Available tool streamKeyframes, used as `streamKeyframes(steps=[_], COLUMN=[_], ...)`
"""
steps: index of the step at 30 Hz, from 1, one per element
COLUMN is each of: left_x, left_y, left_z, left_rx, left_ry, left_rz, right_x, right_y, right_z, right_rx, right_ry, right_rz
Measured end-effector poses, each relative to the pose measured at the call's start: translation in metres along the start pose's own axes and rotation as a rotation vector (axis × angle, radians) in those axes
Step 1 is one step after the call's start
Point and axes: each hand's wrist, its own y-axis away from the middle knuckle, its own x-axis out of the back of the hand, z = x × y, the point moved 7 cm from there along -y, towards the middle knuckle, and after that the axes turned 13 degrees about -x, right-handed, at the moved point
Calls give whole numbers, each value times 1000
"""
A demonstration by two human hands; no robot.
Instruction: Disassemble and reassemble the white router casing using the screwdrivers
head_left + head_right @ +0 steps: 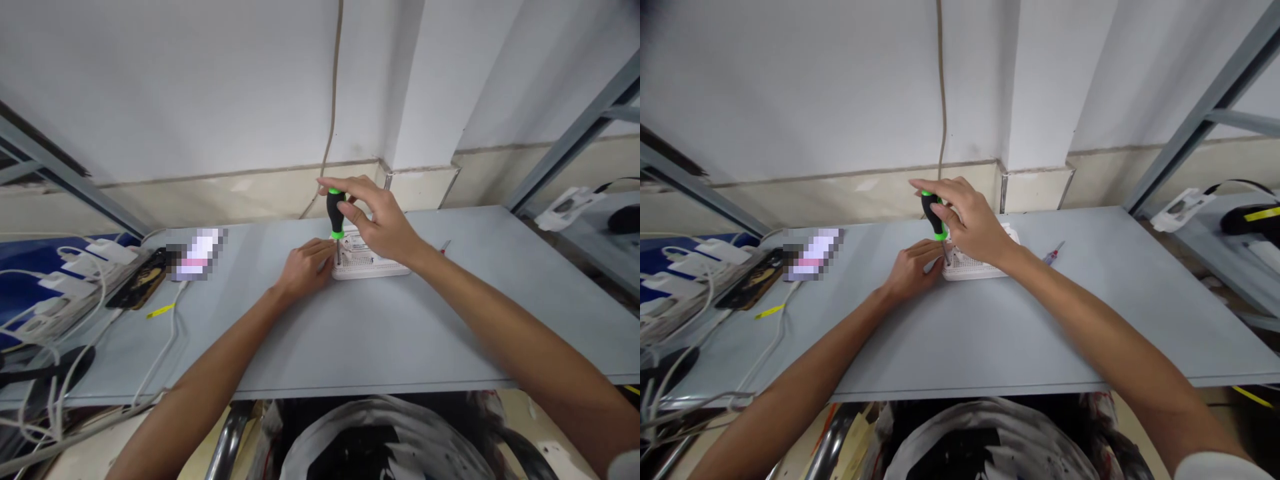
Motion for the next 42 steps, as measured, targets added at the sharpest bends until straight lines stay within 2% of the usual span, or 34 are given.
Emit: streamKeyframes(steps=[7,12,15,20,25,28,31,33,39,42], left_x=[0,0,1,5,22,27,23,19,6,5], left_y=[0,1,2,3,-1,-5,-6,-6,-7,-8], left_z=[1,1,1,-1,7,17,27,28,33,37], left_rx=[-3,-7,-13,-17,-29,-52,-91,-95,-139,-161], left_ry=[-7,-9,-5,16,119,147,104,104,263,297], left_rz=[-7,-2,1,24,202,242,204,166,25,8], right_x=[1,-1,1,3,32,58,76,81,71,64], right_y=[2,1,-1,1,0,-3,-6,-7,-9,-10], right_z=[3,3,7,2,-10,-5,5,11,13,12], right_rx=[-24,-50,-70,-50,13,-3,-36,-62,-67,-51], right_ry=[-16,-2,7,-91,-121,-97,-57,-28,-26,-72], right_rz=[74,9,15,-4,127,253,339,364,342,308])
